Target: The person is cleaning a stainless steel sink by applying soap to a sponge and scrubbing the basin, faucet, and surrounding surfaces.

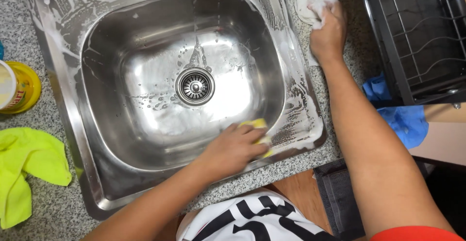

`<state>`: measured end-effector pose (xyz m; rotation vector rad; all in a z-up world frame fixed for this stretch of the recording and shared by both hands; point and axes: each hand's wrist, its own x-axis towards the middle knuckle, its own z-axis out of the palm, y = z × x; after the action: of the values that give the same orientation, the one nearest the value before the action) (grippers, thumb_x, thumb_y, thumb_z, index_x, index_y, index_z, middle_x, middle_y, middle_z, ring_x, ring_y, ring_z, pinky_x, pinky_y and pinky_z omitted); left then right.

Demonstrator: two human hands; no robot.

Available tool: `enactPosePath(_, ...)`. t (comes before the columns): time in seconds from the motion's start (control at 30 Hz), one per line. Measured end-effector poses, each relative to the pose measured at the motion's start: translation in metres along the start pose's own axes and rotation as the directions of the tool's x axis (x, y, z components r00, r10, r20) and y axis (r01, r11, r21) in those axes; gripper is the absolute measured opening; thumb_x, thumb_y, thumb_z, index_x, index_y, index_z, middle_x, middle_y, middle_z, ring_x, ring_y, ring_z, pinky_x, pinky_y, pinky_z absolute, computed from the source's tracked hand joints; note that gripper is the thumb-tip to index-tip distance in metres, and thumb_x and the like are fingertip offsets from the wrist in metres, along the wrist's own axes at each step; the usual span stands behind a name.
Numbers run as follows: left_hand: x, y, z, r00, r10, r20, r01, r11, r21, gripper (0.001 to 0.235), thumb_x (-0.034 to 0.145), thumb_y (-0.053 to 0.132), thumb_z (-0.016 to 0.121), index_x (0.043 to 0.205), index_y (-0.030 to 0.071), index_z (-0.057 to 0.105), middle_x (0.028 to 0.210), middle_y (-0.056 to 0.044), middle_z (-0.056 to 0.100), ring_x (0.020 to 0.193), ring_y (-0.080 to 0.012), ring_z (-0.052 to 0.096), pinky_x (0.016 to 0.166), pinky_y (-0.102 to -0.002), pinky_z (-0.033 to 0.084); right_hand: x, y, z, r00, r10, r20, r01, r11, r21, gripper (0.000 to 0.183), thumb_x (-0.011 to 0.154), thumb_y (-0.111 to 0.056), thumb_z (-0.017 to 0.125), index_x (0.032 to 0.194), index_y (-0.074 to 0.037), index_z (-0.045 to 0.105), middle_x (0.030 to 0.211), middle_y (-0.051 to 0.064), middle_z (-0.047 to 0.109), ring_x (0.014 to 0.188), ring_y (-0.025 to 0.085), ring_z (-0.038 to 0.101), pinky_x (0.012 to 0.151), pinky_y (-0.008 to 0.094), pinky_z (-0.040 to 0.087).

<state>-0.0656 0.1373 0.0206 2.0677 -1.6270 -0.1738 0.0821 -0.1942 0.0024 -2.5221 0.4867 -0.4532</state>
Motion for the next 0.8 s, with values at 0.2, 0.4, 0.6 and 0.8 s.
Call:
enactPosePath(0.2,-0.044,0.021,-0.108,0.01,-0.761,0.649,0.976,-0.133,-0.17,0.055,0.094,0.053,0.043,0.142,0.03,0.059,0.096,0.0,0.075,0.068,-0.0145,0.06,0.066,-0.033,0.042,0.001,-0.003,0.0,1.0,-0.016,-0.01,0.016,0.999,-0.032,0.039,0.088,0.022,0.052,0.125,0.014,0.061,0.131,0.021,0.053,0.123,0.036,0.054,0.107,0.048,0.057)
enactPosePath(0.4,-0.014,0.036,-0.03,0.446,-0.836,0.319,0.833,0.258,-0.489,0.063,0.087,0.061,0.052,0.133,0.021,0.07,0.137,-0.003,0.069,0.128,-0.021,0.06,0.106,-0.039,0.042,-0.001,-0.008,-0.002,1.0,0.023,-0.007,-0.023,1.0,-0.02,0.044,0.087,0.023,0.054,0.13,0.013,0.058,0.132,0.023,0.051,0.123,0.038,0.055,0.104,0.049,0.06)
enactPosePath(0.6,0.068,0.011,0.023,0.992,-0.12,0.042,0.122,0.992,-0.027,0.046,0.091,0.012,0.07,0.136,0.01,0.062,0.148,-0.016,0.057,0.137,-0.0356,0.05,0.11,-0.051,0.047,0.0,-0.002,0.0,0.999,0.04,0.014,-0.04,0.997,-0.061,0.046,0.087,0.021,0.057,0.131,0.011,0.058,0.132,0.024,0.051,0.12,0.039,0.056,0.099,0.048,0.063)
enactPosePath(0.8,0.143,-0.125,0.011,0.825,-0.51,-0.243,0.022,0.46,-0.888,0.029,0.108,0.013,0.047,0.129,0.007,0.066,0.128,-0.01,0.069,0.123,-0.0258,0.065,0.107,-0.035,0.049,0.009,0.055,0.025,0.919,-0.35,-0.183,0.345,0.937,-0.058,0.025,0.099,-0.003,0.061,0.114,-0.009,0.08,0.113,0.02,0.064,0.105,0.043,0.059,0.095,0.05,0.047)
